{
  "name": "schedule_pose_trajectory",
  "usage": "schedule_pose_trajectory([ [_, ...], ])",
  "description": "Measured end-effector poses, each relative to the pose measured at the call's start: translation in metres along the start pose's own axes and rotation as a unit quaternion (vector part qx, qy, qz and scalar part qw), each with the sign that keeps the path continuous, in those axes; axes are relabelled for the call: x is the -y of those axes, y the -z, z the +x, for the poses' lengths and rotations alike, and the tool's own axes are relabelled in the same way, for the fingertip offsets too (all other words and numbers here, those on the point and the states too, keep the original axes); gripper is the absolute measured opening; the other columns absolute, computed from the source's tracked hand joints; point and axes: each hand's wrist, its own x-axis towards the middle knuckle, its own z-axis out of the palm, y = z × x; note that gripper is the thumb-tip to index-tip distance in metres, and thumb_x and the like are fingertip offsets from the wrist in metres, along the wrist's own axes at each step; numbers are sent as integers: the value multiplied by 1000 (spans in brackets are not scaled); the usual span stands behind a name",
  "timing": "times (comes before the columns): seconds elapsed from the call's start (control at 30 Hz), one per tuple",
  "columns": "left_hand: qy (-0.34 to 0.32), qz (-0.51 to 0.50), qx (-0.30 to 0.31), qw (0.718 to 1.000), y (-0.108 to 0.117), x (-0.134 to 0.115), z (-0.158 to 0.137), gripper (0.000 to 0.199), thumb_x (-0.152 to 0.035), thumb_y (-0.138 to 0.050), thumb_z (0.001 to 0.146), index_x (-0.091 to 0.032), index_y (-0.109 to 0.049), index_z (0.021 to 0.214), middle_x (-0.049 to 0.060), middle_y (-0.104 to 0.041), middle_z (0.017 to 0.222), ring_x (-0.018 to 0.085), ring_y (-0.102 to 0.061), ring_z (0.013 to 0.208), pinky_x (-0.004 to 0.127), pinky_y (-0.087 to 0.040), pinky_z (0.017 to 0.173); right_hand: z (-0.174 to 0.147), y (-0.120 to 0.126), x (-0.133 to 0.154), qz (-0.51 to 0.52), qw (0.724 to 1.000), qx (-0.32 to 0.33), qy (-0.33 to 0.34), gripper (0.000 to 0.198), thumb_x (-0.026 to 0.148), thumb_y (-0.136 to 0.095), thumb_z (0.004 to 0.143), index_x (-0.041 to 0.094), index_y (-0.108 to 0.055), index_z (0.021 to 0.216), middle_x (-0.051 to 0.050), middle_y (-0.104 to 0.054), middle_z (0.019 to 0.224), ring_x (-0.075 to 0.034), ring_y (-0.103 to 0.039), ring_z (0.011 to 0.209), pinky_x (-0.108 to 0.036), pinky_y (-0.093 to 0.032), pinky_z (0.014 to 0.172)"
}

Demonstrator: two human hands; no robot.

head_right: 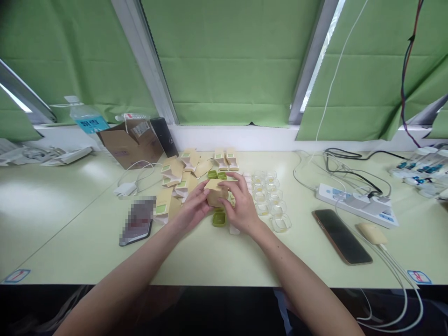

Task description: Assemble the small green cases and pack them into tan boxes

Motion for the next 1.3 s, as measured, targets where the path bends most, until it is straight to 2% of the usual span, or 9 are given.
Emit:
schedule_pose_trajectory([
  [0.1, -6, 18, 14, 1000, 0, 0, -2, 65, -36, -90, 78, -27, -53, 131, 4, -69, 117, 20, -72, 103, 32, -57, 87, 1, 0, 1, -1, 1000, -26, -12, 46, 22, -69, 92, 32, -56, 136, -13, -50, 145, -33, -54, 137, -55, -61, 100],
  [0.27, -23, 43, 22, 999, -1, 1, -3, 63, -40, -91, 79, -27, -54, 128, 5, -67, 121, 19, -70, 104, 32, -56, 90, 0, -4, 0, -32, 998, -49, 4, 51, 26, -73, 91, 32, -54, 139, -14, -51, 140, -33, -56, 131, -55, -61, 98],
  [0.47, -37, 58, 23, 997, -3, 2, -3, 71, -40, -95, 73, -24, -56, 130, 8, -64, 130, 23, -65, 118, 31, -57, 92, -1, -4, 1, -39, 998, -40, 25, 54, 28, -71, 93, 32, -51, 143, -14, -53, 139, -33, -56, 131, -55, -60, 97],
  [0.57, -39, 74, 11, 996, -2, 3, -1, 62, -41, -92, 77, -22, -59, 125, 9, -65, 132, 25, -66, 120, 32, -58, 90, 0, -1, 3, -7, 999, -22, 25, 61, 29, -73, 91, 32, -48, 146, -14, -52, 142, -33, -57, 130, -52, -61, 95],
  [0.67, -47, 65, -2, 997, 0, 1, 2, 54, -46, -88, 82, -20, -63, 122, 12, -69, 132, 27, -68, 119, 32, -60, 85, 0, 0, 3, 41, 999, -5, 4, 65, 32, -75, 89, 32, -45, 147, -15, -49, 148, -32, -62, 124, -51, -62, 93],
  [0.8, -59, 15, -5, 998, 3, -5, 5, 53, -45, -86, 83, -17, -67, 124, 14, -73, 128, 31, -70, 120, 39, -62, 91, 0, 1, 3, 112, 994, -9, -16, 64, 32, -70, 93, 33, -42, 150, -14, -46, 152, -30, -66, 124, -50, -60, 99],
  [0.97, -41, -34, -7, 999, 6, -8, 6, 53, -48, -78, 89, -20, -64, 132, 14, -72, 136, 34, -71, 122, 47, -66, 89, 1, 5, 5, 114, 993, -15, -25, 58, 36, -69, 94, 31, -47, 148, -14, -51, 153, -31, -63, 128, -51, -58, 101],
  [1.1, -31, -27, -9, 999, 8, -6, 7, 58, -51, -79, 89, -23, -62, 137, 13, -72, 135, 33, -74, 114, 44, -68, 79, 4, 8, 6, 125, 990, 18, -67, 51, 40, -66, 98, 30, -50, 145, -13, -61, 148, -29, -64, 127, -48, -57, 98],
  [1.3, -24, 20, 3, 1000, 7, -7, 5, 72, -53, -84, 85, -27, -59, 146, 10, -76, 126, 27, -76, 107, 33, -66, 78, 11, 15, 2, 175, 969, 94, -149, 51, 47, -68, 97, 29, -50, 141, -9, -72, 134, -25, -69, 112, -40, -53, 88],
])
